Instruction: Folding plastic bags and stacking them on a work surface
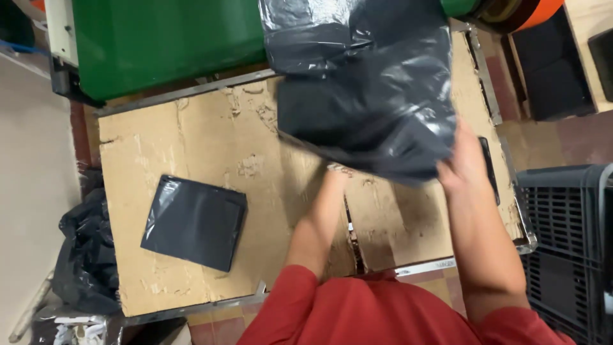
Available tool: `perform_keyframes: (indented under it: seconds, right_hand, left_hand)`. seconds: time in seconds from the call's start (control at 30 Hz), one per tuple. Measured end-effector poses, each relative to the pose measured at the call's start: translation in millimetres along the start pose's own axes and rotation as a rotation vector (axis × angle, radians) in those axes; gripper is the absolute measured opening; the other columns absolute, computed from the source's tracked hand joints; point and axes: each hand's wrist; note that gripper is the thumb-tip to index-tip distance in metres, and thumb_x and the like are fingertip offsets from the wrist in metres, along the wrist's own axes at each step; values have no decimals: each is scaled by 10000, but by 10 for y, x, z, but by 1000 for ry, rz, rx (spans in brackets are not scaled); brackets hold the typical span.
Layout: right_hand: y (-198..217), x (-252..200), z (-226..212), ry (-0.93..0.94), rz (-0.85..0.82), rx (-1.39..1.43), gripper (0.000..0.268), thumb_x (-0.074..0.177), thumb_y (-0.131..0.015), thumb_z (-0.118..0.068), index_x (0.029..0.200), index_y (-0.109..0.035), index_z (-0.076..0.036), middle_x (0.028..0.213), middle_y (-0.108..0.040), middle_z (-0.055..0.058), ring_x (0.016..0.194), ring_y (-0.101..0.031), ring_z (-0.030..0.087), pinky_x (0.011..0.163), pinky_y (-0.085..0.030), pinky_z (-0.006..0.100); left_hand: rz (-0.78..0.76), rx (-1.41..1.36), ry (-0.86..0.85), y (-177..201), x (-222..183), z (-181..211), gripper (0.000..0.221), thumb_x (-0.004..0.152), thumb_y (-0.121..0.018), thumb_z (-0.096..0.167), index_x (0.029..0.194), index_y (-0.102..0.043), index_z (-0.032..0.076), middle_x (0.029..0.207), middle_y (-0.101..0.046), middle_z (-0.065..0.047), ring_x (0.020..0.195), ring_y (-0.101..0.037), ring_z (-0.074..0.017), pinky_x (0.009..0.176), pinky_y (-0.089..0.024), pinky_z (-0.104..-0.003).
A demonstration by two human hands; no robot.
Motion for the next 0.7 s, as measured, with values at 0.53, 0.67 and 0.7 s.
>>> perform_keyframes:
  seconds: [0.53,0.67,0.7]
  right_hand:
    - [992,-1006,1325,238,133,-1044,772,925,-760,-109,1578,-349,-80,1273,-569,453,1260,-521,587,1082,-412,630]
    - [944,-1630,1080,452,35,-874,754,887,-707,-17,1569,-386,-19,1516,-386,408,1420,-350,559,1195,-281,593]
    - [1115,-1767,1004,443,-8,-740,497,924,-693,-6,1391,-528,-42,1410,-504,248,1353,-460,379,1162,-358,467]
  left_hand:
    - [457,864,198,2229,-1621,-100,484,802,-848,475,1197,-696,239,1036,-757,-15,986,-736,-205,766,-611,-346]
    - [452,727,45,1262,-2539,1293,658,933,-682,229,1530,-407,251,1125,-765,-138,1087,-722,-329,885,-587,-450]
    - [296,654,-114,1109,-2820,1658,450,961,-638,160,1402,-550,181,1232,-728,-126,1193,-666,-295,997,-520,-425]
Point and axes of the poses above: each hand's wrist, its own x-axis towards the middle knuckle, its own y-axis out of the back of the hand, z = x × y
